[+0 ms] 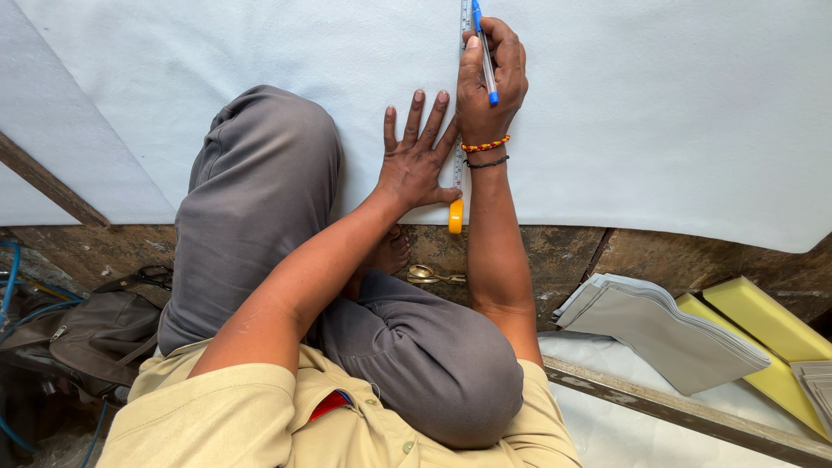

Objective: The person sits on the floor and smooths out a large white fabric sheet. They use a tape measure and a wooden straightedge to take measurements and mark the fabric with a pen, repositioning the straightedge to draw straight marking lines across the material.

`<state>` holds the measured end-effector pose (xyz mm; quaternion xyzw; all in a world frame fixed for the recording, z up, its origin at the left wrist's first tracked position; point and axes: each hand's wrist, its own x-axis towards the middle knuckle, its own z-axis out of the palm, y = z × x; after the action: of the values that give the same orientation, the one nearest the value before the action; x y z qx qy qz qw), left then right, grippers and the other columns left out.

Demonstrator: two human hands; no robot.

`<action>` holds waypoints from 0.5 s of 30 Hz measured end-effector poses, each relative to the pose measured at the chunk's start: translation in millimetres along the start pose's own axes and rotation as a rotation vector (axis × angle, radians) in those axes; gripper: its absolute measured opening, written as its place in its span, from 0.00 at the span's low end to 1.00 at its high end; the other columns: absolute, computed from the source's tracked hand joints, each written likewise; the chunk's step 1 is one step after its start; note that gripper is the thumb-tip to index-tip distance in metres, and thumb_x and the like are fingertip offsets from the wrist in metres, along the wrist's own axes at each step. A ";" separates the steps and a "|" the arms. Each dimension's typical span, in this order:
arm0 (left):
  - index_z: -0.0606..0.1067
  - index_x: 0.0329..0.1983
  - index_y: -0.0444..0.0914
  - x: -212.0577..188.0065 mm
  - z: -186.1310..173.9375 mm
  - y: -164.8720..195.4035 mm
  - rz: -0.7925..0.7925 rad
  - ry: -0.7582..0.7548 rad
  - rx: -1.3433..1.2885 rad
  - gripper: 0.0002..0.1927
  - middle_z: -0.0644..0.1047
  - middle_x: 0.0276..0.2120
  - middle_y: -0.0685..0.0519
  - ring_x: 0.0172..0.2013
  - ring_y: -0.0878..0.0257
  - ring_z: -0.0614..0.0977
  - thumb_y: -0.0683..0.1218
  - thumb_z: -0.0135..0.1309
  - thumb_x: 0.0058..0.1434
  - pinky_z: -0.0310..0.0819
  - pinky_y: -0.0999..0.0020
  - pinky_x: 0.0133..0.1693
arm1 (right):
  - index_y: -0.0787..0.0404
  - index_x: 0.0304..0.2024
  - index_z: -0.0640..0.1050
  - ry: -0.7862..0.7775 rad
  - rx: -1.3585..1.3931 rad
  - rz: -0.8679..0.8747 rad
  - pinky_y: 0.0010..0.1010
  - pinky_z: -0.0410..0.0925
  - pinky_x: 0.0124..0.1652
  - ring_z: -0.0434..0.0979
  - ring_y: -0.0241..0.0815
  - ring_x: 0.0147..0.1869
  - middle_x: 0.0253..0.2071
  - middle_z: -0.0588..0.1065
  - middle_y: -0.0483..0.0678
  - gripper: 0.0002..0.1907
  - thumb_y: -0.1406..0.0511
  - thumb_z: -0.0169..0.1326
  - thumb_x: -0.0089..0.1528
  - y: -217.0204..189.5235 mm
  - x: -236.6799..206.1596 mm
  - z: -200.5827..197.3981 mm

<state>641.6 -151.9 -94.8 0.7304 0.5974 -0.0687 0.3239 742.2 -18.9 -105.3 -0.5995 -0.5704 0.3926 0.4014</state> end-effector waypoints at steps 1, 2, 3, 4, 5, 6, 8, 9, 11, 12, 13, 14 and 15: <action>0.48 0.83 0.49 0.1 0.2 0.1 -0.001 -0.001 -0.001 0.71 0.36 0.80 0.46 0.76 0.45 0.28 0.81 0.61 0.41 0.11 0.35 0.69 | 0.63 0.56 0.74 0.000 -0.002 -0.006 0.31 0.77 0.52 0.86 0.41 0.54 0.50 0.77 0.51 0.10 0.68 0.50 0.72 0.5 0.1 0.0; 0.47 0.83 0.49 0.1 0.5 0.1 -0.002 -0.003 -0.001 0.71 0.36 0.80 0.46 0.76 0.45 0.28 0.81 0.61 0.41 0.11 0.35 0.69 | 0.63 0.56 0.74 0.001 -0.004 -0.012 0.31 0.77 0.52 0.86 0.41 0.54 0.50 0.77 0.51 0.10 0.68 0.50 0.72 1.0 0.1 0.1; 0.47 0.83 0.49 0.2 0.7 0.2 -0.003 -0.011 -0.006 0.72 0.36 0.80 0.46 0.76 0.45 0.28 0.81 0.61 0.40 0.11 0.35 0.69 | 0.63 0.56 0.74 0.002 -0.006 -0.017 0.31 0.77 0.52 0.86 0.41 0.54 0.50 0.77 0.51 0.10 0.67 0.50 0.73 1.6 0.2 -0.1; 0.47 0.83 0.50 0.4 0.9 0.2 -0.005 -0.018 -0.011 0.72 0.36 0.80 0.46 0.76 0.45 0.28 0.81 0.61 0.40 0.11 0.35 0.69 | 0.63 0.55 0.74 0.017 -0.003 -0.001 0.31 0.78 0.51 0.86 0.40 0.53 0.49 0.78 0.50 0.10 0.67 0.50 0.72 2.1 0.4 -0.1; 0.46 0.83 0.50 0.5 1.0 0.2 -0.006 -0.024 -0.015 0.72 0.36 0.80 0.47 0.76 0.46 0.28 0.81 0.61 0.40 0.11 0.35 0.68 | 0.62 0.55 0.75 0.032 0.000 0.014 0.31 0.78 0.50 0.86 0.40 0.52 0.48 0.79 0.50 0.10 0.67 0.50 0.72 2.6 0.5 0.1; 0.46 0.83 0.50 0.6 1.0 0.4 -0.006 -0.027 -0.010 0.72 0.36 0.80 0.46 0.76 0.46 0.28 0.81 0.61 0.40 0.11 0.35 0.68 | 0.62 0.55 0.75 0.046 0.003 0.030 0.31 0.78 0.49 0.87 0.39 0.51 0.47 0.81 0.49 0.10 0.67 0.50 0.72 3.0 0.6 0.2; 0.45 0.83 0.50 0.8 0.9 0.4 -0.004 -0.029 0.000 0.72 0.36 0.80 0.46 0.76 0.46 0.28 0.82 0.60 0.40 0.11 0.36 0.68 | 0.62 0.55 0.75 0.032 0.001 0.019 0.31 0.78 0.49 0.86 0.39 0.50 0.46 0.81 0.49 0.10 0.67 0.49 0.72 3.3 0.3 0.6; 0.45 0.83 0.50 0.7 0.7 0.5 -0.003 -0.018 0.002 0.72 0.35 0.80 0.46 0.76 0.46 0.27 0.82 0.60 0.40 0.11 0.36 0.68 | 0.62 0.55 0.75 0.025 -0.001 0.014 0.31 0.78 0.49 0.86 0.38 0.50 0.46 0.81 0.49 0.10 0.67 0.49 0.72 3.4 0.1 0.8; 0.45 0.83 0.50 0.4 0.7 0.7 0.004 0.004 0.004 0.73 0.35 0.80 0.47 0.76 0.46 0.27 0.82 0.60 0.41 0.11 0.36 0.69 | 0.62 0.54 0.75 0.042 -0.052 -0.008 0.30 0.78 0.49 0.86 0.39 0.50 0.46 0.79 0.51 0.10 0.67 0.50 0.72 3.4 -0.4 1.0; 0.45 0.84 0.49 0.3 0.8 0.8 0.003 -0.008 0.005 0.73 0.35 0.80 0.47 0.76 0.46 0.27 0.82 0.60 0.41 0.11 0.36 0.68 | 0.62 0.54 0.75 0.050 -0.078 -0.020 0.30 0.78 0.48 0.86 0.39 0.50 0.47 0.79 0.51 0.10 0.67 0.50 0.72 3.4 -0.6 1.0; 0.44 0.84 0.49 0.2 1.0 0.8 0.001 -0.020 0.005 0.73 0.35 0.80 0.46 0.76 0.46 0.27 0.82 0.60 0.41 0.11 0.36 0.68 | 0.62 0.54 0.75 0.070 -0.050 0.002 0.30 0.79 0.48 0.86 0.39 0.50 0.46 0.80 0.51 0.10 0.67 0.50 0.72 3.6 -0.4 0.8; 0.44 0.84 0.49 0.1 1.4 0.8 -0.002 -0.032 0.006 0.73 0.35 0.80 0.46 0.76 0.45 0.27 0.82 0.60 0.40 0.11 0.35 0.68 | 0.62 0.54 0.75 0.089 -0.021 0.023 0.30 0.80 0.48 0.87 0.39 0.49 0.45 0.81 0.50 0.10 0.67 0.49 0.72 3.8 -0.2 0.7; 0.44 0.84 0.49 0.1 1.8 0.6 -0.001 -0.029 0.003 0.73 0.35 0.80 0.46 0.76 0.46 0.27 0.82 0.60 0.40 0.11 0.35 0.68 | 0.62 0.54 0.76 0.107 0.010 0.044 0.30 0.81 0.47 0.87 0.39 0.49 0.45 0.82 0.49 0.10 0.67 0.49 0.71 3.9 0.1 0.5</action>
<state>642.7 -152.9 -96.0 0.7295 0.5929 -0.0802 0.3314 743.2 -18.9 -109.2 -0.6301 -0.5328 0.3715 0.4255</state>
